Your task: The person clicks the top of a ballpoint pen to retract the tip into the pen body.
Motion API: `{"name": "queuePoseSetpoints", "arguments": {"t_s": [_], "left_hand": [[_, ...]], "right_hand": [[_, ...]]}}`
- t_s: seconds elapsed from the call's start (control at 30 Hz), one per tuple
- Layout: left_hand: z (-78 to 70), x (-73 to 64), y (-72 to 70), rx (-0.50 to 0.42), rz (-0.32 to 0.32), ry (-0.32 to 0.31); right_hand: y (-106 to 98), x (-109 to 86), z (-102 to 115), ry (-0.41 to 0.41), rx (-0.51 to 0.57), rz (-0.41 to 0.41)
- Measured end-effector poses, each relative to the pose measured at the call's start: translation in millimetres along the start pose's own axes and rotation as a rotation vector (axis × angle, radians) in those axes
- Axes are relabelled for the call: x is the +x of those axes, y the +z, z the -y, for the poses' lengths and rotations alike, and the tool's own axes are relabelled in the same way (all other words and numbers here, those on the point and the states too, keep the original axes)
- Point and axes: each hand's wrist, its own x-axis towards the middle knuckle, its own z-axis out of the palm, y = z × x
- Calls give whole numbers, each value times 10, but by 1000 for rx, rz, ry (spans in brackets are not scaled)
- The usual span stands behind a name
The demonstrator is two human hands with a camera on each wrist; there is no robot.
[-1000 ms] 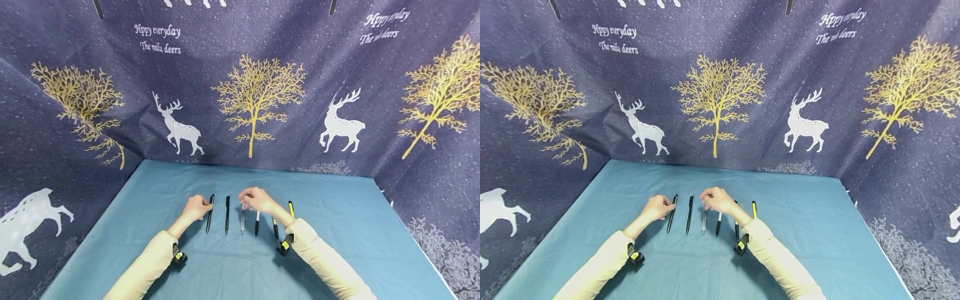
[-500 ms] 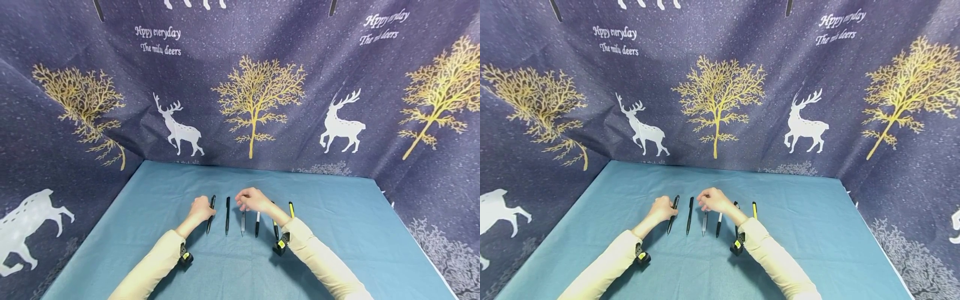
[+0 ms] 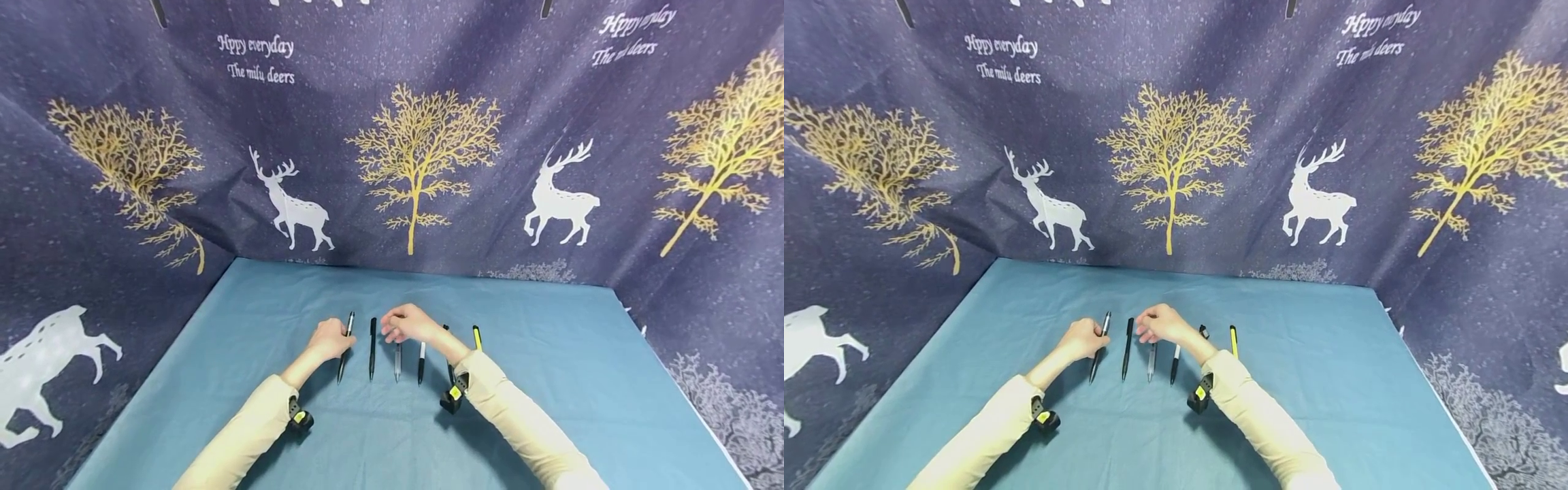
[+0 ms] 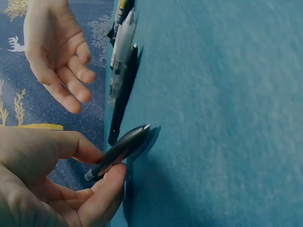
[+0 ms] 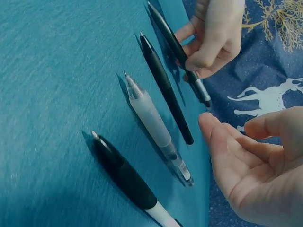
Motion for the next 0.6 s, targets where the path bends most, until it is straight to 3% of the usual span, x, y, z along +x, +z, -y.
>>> {"name": "queuePoseSetpoints", "arguments": {"t_s": [0.33,0.6], "left_hand": [[-119,-36,-37,-157,42,68],[-121,-48,-53,-191,35,81]], "right_hand": [[53,79,29,27,49,28],[72,139,30,-14,93,46]]}}
